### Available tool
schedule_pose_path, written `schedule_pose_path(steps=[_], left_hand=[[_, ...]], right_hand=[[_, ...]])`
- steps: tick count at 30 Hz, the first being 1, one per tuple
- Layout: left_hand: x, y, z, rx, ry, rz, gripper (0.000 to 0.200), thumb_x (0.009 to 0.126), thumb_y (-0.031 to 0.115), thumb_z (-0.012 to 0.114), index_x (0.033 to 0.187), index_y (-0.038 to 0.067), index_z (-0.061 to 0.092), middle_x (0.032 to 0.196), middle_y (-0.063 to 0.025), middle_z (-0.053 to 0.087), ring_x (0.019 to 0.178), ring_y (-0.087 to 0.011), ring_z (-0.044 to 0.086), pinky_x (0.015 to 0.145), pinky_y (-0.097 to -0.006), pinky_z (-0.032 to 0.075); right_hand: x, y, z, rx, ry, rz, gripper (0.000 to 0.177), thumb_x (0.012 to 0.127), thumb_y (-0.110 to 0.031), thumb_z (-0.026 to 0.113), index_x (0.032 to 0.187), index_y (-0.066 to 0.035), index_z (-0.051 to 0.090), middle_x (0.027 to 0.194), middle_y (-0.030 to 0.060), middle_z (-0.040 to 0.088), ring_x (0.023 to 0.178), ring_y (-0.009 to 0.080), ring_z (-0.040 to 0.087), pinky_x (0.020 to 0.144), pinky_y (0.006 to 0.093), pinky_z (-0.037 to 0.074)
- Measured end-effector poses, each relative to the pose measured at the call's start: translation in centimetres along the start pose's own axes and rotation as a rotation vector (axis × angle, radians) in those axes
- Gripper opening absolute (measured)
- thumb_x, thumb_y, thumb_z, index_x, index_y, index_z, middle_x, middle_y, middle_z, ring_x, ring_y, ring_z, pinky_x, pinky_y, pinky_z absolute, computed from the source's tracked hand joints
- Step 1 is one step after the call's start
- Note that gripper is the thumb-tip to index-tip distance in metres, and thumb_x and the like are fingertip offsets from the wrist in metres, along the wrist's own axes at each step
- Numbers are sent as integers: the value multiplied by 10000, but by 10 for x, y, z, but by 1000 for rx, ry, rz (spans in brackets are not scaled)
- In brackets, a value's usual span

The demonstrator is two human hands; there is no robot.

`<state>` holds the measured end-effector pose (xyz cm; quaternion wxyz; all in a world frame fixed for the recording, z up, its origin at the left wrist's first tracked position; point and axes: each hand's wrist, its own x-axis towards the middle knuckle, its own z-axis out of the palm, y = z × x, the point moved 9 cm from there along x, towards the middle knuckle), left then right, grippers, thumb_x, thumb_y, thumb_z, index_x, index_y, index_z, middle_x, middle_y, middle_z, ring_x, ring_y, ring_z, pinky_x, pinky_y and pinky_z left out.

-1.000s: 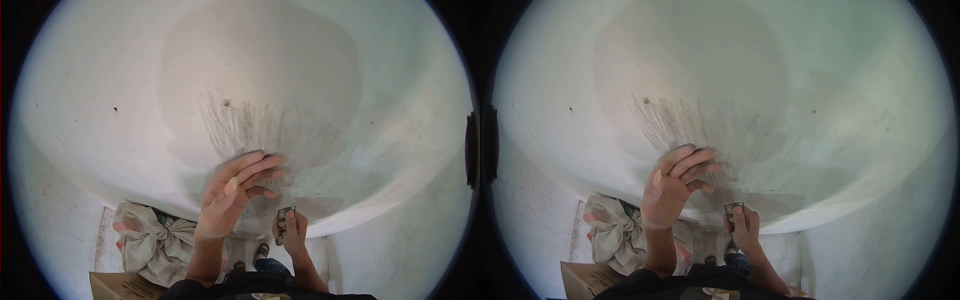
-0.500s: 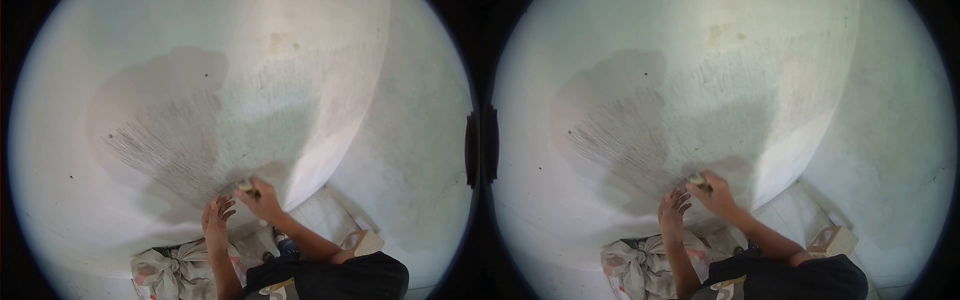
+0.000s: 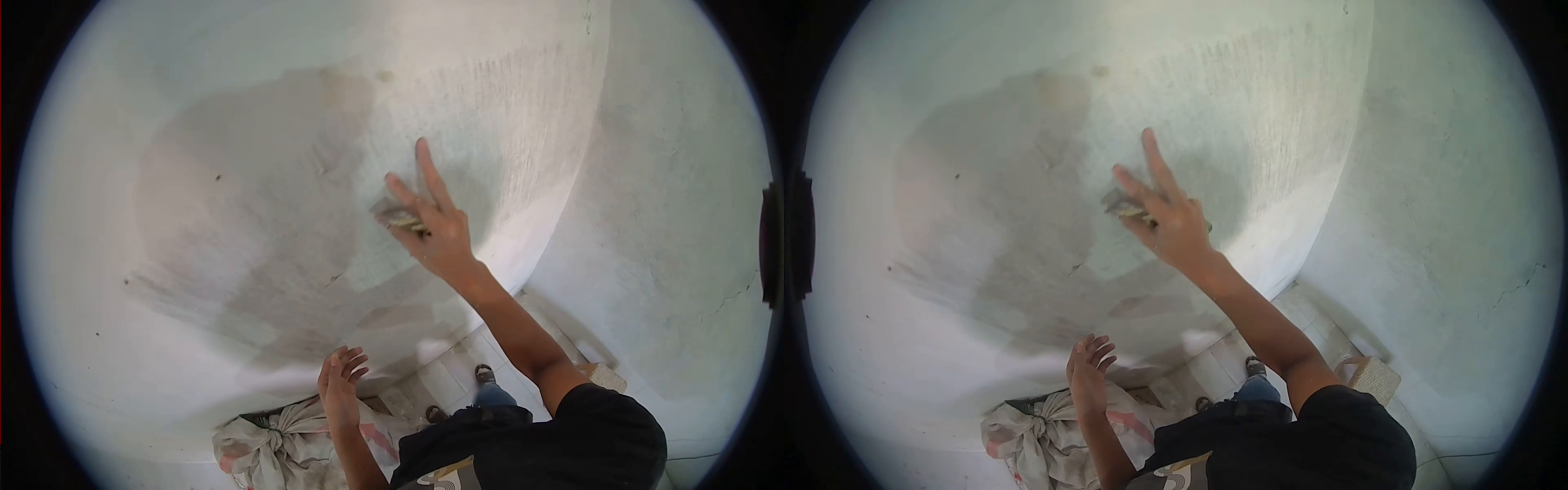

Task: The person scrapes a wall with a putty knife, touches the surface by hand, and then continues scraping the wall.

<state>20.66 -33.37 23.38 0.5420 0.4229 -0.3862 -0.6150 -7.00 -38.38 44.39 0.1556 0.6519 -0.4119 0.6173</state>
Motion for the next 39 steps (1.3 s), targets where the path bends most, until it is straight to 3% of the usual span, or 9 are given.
schedule_pose_path(steps=[4,9,11,19,29,32,39], left_hand=[[10,-22,16,30,57,-34,404,1014,357,512,1187,-4,571,1111,-166,666,998,-261,657,835,-364,511],[19,-51,46,122,6,-114,374,1010,324,525,1187,-2,573,1096,-161,674,990,-250,659,838,-360,512],[15,-74,105,160,-22,-108,373,1010,324,525,1183,-3,576,1096,-160,674,991,-248,659,839,-356,511],[33,-83,204,229,-122,-65,311,1024,258,510,1141,-16,600,1084,-159,685,989,-247,668,844,-346,515],[31,-98,185,284,-30,-71,337,1032,263,477,1189,-23,564,1096,-176,671,997,-257,659,851,-357,515],[32,-99,175,258,36,-96,335,1023,261,509,1175,-28,584,1090,-170,683,990,-245,669,843,-343,518],[38,-91,176,275,52,-65,337,1026,258,501,1173,-34,581,1091,-175,681,986,-243,668,842,-339,518]], right_hand=[[3,20,-16,-10,-95,-12,767,614,-89,863,1326,-183,592,1552,205,310,773,158,699,525,259,549],[20,57,-50,-80,-71,-28,807,605,-102,872,1348,-195,571,1552,204,307,777,150,699,534,256,555],[18,97,-104,-63,-20,-35,810,606,-108,874,1351,-196,567,1553,202,307,785,151,699,537,254,556],[29,148,-147,-61,15,-54,818,589,-60,871,1341,-181,572,1546,200,322,823,145,693,527,236,549],[19,166,-146,3,23,38,801,581,-85,876,1322,-163,584,1546,220,310,825,143,694,504,221,543],[18,160,-133,7,-24,-46,792,591,-86,867,1326,-163,582,1543,223,314,792,137,696,504,220,547],[16,182,-144,48,70,43,639,590,-68,856,1200,-84,668,1531,230,333,760,132,700,545,223,571]])
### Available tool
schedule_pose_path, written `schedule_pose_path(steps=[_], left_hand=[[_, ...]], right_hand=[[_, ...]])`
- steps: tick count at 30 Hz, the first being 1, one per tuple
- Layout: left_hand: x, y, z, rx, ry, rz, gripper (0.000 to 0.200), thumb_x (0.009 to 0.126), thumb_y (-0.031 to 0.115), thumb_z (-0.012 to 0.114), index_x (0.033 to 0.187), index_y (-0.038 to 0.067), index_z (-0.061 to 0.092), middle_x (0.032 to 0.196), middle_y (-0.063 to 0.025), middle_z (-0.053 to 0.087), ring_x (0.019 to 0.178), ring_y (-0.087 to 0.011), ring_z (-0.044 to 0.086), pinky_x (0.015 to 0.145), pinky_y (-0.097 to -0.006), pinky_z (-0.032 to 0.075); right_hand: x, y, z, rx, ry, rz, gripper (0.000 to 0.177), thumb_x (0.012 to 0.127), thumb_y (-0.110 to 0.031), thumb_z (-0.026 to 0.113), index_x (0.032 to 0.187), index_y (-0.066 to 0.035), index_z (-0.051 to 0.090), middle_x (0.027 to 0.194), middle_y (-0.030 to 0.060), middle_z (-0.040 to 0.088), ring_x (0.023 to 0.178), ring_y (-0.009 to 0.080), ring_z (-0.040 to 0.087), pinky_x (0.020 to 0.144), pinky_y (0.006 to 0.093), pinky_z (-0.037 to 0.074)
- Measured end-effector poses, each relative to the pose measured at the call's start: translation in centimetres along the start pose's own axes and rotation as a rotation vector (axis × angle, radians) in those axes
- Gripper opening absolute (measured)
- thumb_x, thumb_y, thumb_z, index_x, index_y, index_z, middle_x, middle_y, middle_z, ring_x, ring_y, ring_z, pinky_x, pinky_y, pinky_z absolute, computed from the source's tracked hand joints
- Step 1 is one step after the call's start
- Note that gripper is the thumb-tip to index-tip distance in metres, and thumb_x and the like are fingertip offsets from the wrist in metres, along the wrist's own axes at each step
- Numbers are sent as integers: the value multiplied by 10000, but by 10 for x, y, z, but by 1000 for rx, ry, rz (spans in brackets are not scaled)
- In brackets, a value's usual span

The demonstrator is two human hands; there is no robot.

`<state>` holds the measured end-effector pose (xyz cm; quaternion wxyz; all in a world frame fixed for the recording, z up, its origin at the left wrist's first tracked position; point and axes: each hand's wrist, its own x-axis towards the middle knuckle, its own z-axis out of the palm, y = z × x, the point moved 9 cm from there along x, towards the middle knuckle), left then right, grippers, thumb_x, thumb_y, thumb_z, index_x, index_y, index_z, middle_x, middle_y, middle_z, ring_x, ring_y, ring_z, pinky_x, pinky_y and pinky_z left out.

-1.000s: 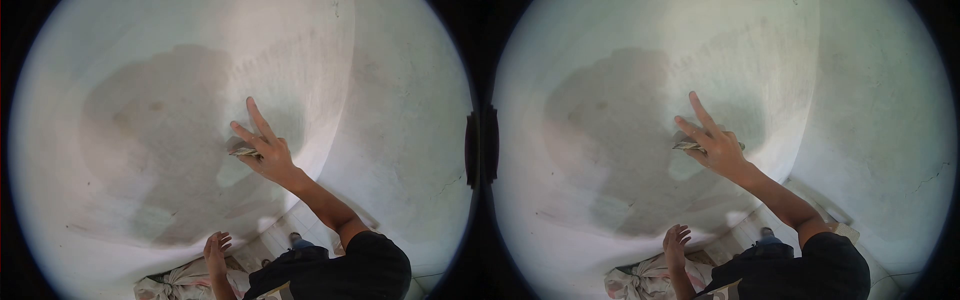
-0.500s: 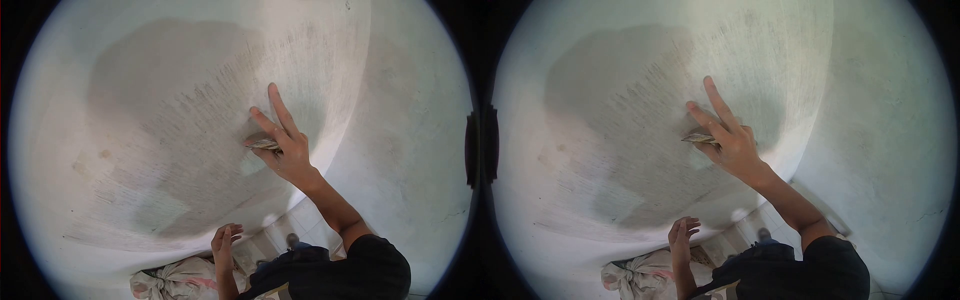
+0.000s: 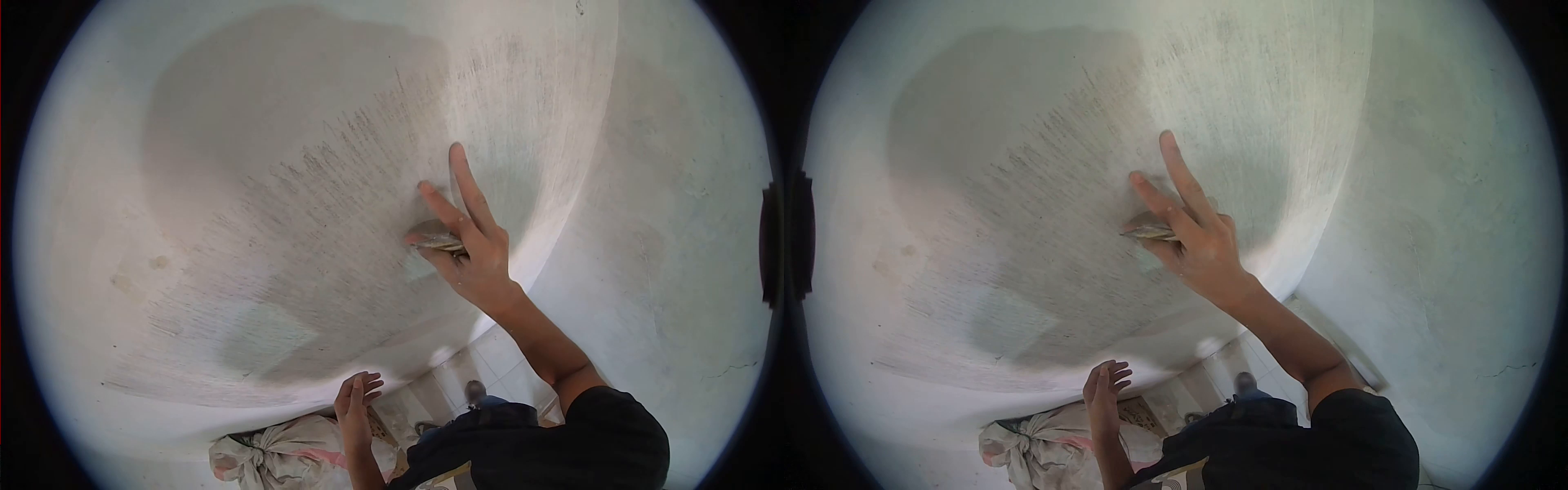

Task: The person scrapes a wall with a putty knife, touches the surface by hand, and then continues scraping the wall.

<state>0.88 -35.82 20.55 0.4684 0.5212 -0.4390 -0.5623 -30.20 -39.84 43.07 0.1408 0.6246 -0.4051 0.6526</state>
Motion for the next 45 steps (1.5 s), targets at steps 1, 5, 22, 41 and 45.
schedule_pose_path(steps=[1,5,22,41,45], left_hand=[[1,1,1,-2,-1,8,337,1027,257,499,1172,-35,581,1090,-175,681,986,-243,668,842,-339,519],[6,2,4,-4,-3,7,331,1028,251,497,1167,-37,581,1087,-176,681,985,-243,667,840,-339,519],[7,-8,7,69,-80,73,410,1035,294,491,731,30,568,914,-184,698,884,-251,673,786,-371,523],[-4,-6,17,65,-39,54,251,1007,218,549,954,-12,635,938,-153,704,875,-237,693,798,-346,545],[-6,-8,13,28,-29,46,268,1007,235,552,942,-13,633,936,-158,705,876,-239,693,794,-348,544]], right_hand=[[-2,1,1,10,-4,29,617,587,-65,856,1178,-74,680,1531,231,332,759,134,701,547,224,571],[-16,-10,13,21,-93,56,625,588,-63,860,1185,-83,678,1533,228,330,814,164,707,561,240,578],[-73,19,0,609,-136,691,268,864,-114,743,1036,27,594,1336,197,567,994,135,639,706,213,517],[-68,3,4,99,-184,335,634,676,-6,809,1272,-99,614,1558,150,321,1072,299,664,715,306,598],[-92,-18,30,118,-315,288,699,661,-9,812,1313,-122,587,1559,141,324,1002,279,690,668,301,593]])
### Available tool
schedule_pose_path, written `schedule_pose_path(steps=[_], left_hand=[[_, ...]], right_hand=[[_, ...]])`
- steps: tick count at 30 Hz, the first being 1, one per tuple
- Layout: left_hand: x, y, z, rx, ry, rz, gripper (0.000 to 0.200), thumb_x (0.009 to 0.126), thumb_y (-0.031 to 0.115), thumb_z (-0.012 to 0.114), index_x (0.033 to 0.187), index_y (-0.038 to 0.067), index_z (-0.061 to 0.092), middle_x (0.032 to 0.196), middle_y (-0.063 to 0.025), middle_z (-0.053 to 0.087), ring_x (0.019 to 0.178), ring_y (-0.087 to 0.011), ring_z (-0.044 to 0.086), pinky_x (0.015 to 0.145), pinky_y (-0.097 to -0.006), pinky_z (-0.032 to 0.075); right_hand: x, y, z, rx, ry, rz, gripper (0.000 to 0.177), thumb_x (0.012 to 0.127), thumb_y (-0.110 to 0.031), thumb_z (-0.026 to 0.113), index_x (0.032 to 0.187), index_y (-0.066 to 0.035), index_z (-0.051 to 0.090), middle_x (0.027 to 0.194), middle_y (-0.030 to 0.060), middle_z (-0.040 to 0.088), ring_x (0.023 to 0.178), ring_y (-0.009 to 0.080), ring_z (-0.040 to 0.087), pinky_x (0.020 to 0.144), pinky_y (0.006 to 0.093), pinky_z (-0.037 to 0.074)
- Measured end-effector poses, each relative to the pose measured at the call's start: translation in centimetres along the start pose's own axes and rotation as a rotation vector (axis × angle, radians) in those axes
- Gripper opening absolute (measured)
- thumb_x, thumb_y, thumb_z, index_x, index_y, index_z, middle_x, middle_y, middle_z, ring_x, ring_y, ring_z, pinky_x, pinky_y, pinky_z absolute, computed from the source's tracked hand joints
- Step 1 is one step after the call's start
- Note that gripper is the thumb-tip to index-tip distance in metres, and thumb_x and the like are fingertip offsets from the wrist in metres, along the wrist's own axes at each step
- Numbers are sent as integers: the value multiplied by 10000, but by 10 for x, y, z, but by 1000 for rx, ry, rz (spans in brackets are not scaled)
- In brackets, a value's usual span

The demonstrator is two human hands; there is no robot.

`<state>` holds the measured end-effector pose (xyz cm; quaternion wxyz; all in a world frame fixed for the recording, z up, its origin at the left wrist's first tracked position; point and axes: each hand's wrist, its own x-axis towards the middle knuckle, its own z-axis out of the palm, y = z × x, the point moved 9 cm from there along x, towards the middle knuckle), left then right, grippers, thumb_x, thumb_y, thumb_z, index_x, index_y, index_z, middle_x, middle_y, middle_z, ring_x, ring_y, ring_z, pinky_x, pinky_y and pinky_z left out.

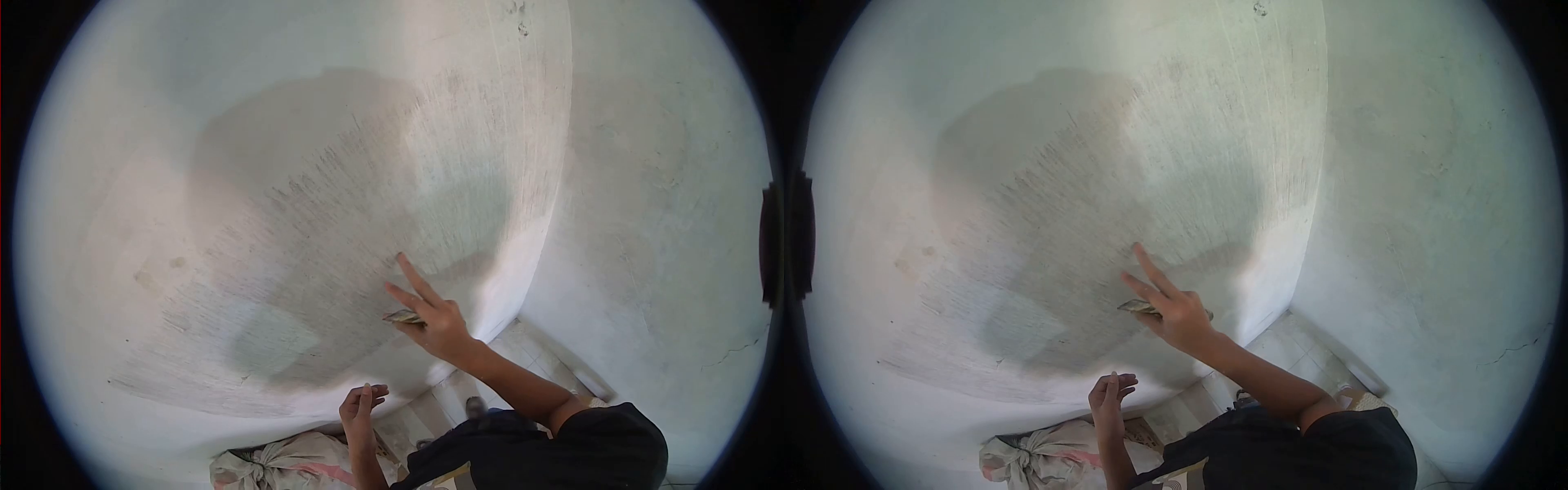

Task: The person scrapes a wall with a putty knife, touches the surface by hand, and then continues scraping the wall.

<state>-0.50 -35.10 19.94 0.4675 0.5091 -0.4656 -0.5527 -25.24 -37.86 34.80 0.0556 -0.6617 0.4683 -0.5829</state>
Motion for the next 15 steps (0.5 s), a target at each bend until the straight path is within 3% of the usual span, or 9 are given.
schedule_pose_path(steps=[5,10,11,13,15], left_hand=[[-5,-3,-6,4,16,-4,280,1010,244,546,934,-12,631,932,-157,705,872,-242,693,789,-349,543],[-10,-4,-10,3,16,-5,273,1005,242,560,930,-7,645,936,-143,715,884,-222,692,798,-335,540],[-11,-5,-10,4,14,-9,273,1005,242,560,930,-7,645,936,-143,715,884,-222,692,798,-335,540],[-13,-5,-10,16,15,-4,269,1006,240,557,935,-5,644,938,-140,715,884,-221,691,800,-334,537],[-14,-2,-7,16,18,-1,270,1006,241,557,936,-5,644,940,-139,714,883,-220,690,801,-335,536]], right_hand=[[-10,15,6,-39,-33,64,730,652,-15,816,1331,-123,572,1557,141,328,941,265,707,649,291,592],[-3,47,-40,-63,296,30,606,738,-28,787,1307,-24,578,1541,152,356,991,254,703,679,294,596],[0,47,-45,-65,296,34,606,738,-28,787,1307,-24,578,1541,152,356,991,254,703,679,294,596],[1,51,-58,-50,329,139,576,758,-26,799,1289,2,577,1535,213,334,1155,309,631,791,289,588],[-1,50,-56,-60,334,107,582,756,-41,794,1296,-11,579,1537,198,337,1109,299,654,759,296,592]])
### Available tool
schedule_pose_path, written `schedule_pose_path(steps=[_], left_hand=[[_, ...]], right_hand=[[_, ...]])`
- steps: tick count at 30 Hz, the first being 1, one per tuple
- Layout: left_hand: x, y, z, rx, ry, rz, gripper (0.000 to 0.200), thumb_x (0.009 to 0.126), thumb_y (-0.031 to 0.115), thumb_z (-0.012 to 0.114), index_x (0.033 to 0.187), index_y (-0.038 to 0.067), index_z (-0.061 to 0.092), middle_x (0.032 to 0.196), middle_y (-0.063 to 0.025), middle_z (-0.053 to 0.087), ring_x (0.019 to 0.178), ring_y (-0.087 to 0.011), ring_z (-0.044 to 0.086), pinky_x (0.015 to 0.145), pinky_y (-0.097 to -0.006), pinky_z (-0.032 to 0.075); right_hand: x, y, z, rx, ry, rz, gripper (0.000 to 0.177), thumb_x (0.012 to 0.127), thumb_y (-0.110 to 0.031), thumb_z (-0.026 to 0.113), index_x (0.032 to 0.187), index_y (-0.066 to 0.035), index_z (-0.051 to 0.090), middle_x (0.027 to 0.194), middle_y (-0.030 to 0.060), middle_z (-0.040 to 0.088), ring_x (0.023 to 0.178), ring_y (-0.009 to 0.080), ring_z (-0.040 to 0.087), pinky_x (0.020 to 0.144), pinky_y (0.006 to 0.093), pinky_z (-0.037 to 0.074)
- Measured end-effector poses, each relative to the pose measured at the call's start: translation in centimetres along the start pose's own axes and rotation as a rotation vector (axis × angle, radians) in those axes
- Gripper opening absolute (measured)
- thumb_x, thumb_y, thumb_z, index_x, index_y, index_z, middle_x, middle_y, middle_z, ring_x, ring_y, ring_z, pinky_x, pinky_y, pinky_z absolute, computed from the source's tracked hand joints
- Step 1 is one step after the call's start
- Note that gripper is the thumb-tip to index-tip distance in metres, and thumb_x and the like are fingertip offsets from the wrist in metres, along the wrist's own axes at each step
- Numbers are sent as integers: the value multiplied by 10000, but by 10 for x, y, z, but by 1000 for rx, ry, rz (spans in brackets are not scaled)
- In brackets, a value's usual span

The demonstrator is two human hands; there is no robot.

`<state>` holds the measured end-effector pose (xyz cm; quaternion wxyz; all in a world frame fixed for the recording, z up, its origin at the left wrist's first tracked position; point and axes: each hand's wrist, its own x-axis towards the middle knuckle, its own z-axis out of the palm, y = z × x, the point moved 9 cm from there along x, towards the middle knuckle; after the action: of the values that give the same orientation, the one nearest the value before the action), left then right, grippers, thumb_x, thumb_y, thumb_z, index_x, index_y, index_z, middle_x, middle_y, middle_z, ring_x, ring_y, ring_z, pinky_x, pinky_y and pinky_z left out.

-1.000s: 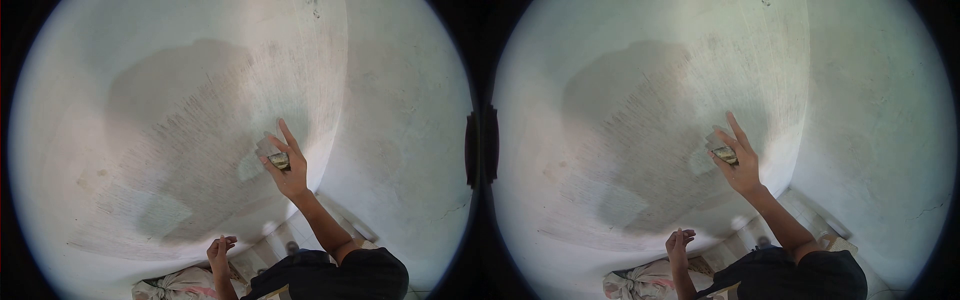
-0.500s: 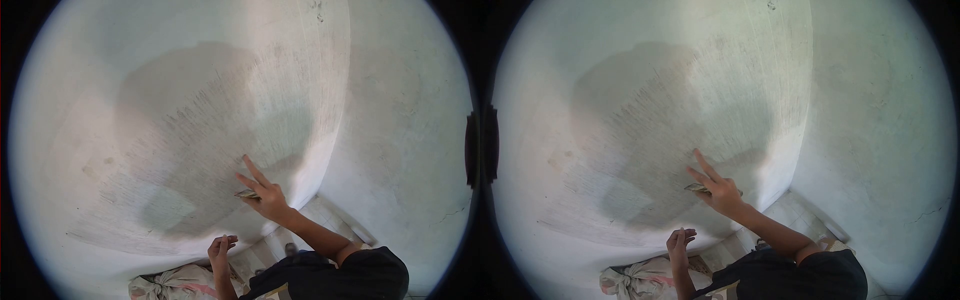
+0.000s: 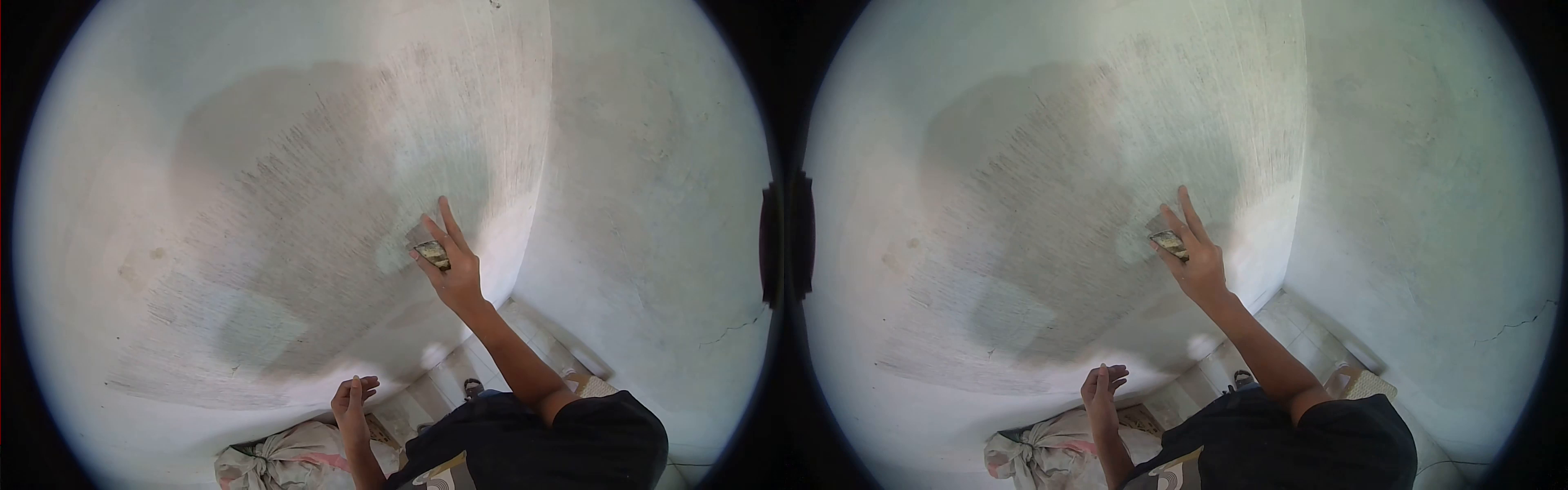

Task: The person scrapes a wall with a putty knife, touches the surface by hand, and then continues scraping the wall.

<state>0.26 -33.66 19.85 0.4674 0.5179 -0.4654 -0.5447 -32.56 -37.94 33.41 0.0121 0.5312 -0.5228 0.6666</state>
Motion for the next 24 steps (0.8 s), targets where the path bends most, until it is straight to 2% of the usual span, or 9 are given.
schedule_pose_path(steps=[2,8,13,17,19,20,22,23,24], left_hand=[[-2,1,1,0,6,7,271,1006,242,556,937,-5,644,941,-139,714,882,-220,689,802,-336,534],[-3,6,2,5,21,18,275,1008,245,553,943,-5,645,950,-135,712,888,-216,684,809,-332,529],[-5,10,-1,13,46,29,280,1011,246,548,949,-9,645,954,-131,712,893,-213,683,813,-330,527],[-7,5,-4,20,41,9,289,1013,253,547,968,-14,648,957,-128,713,904,-206,682,822,-325,524],[-7,3,-5,15,42,-8,293,1015,256,544,981,-15,650,966,-127,714,910,-206,681,832,-325,520],[-7,3,-5,30,36,-10,293,1014,257,547,981,-15,652,966,-126,715,912,-207,681,835,-326,518],[-6,1,-5,56,1,-7,313,1025,269,523,997,-18,646,997,-135,710,949,-211,673,853,-331,508],[-5,-1,-7,47,26,-21,313,1025,269,523,997,-18,646,997,-135,710,949,-211,673,853,-331,508],[-4,-1,-1,5,-39,-31,324,1035,277,499,1019,-17,636,1021,-133,699,969,-209,666,861,-333,504]], right_hand=[[-4,-3,6,-1,7,-35,587,754,-55,789,1302,-24,581,1540,184,340,1063,289,677,727,304,597],[-17,-21,29,95,-114,-56,628,731,-52,797,1319,-70,576,1524,197,362,1127,340,634,753,324,598],[-6,-2,10,64,51,-44,548,769,-54,785,1282,-25,595,1510,209,380,1142,310,637,776,317,590],[-13,7,8,59,51,34,475,793,-57,776,1237,-4,615,1506,225,382,1125,286,651,777,302,581],[-35,-2,15,89,29,29,373,814,-79,776,1151,2,638,1297,195,605,967,227,701,721,271,569],[-50,-8,22,91,11,29,373,814,-79,776,1151,2,638,1297,195,605,967,227,701,721,271,569],[-92,10,64,404,-226,463,260,850,-104,759,1054,-3,635,923,91,696,738,131,669,598,228,522],[-101,-1,72,408,-256,471,260,850,-104,759,1054,-3,635,923,91,696,738,131,669,598,228,522],[-120,-3,89,523,-328,686,243,865,-127,751,1036,-9,625,815,45,653,665,91,609,553,218,484]])
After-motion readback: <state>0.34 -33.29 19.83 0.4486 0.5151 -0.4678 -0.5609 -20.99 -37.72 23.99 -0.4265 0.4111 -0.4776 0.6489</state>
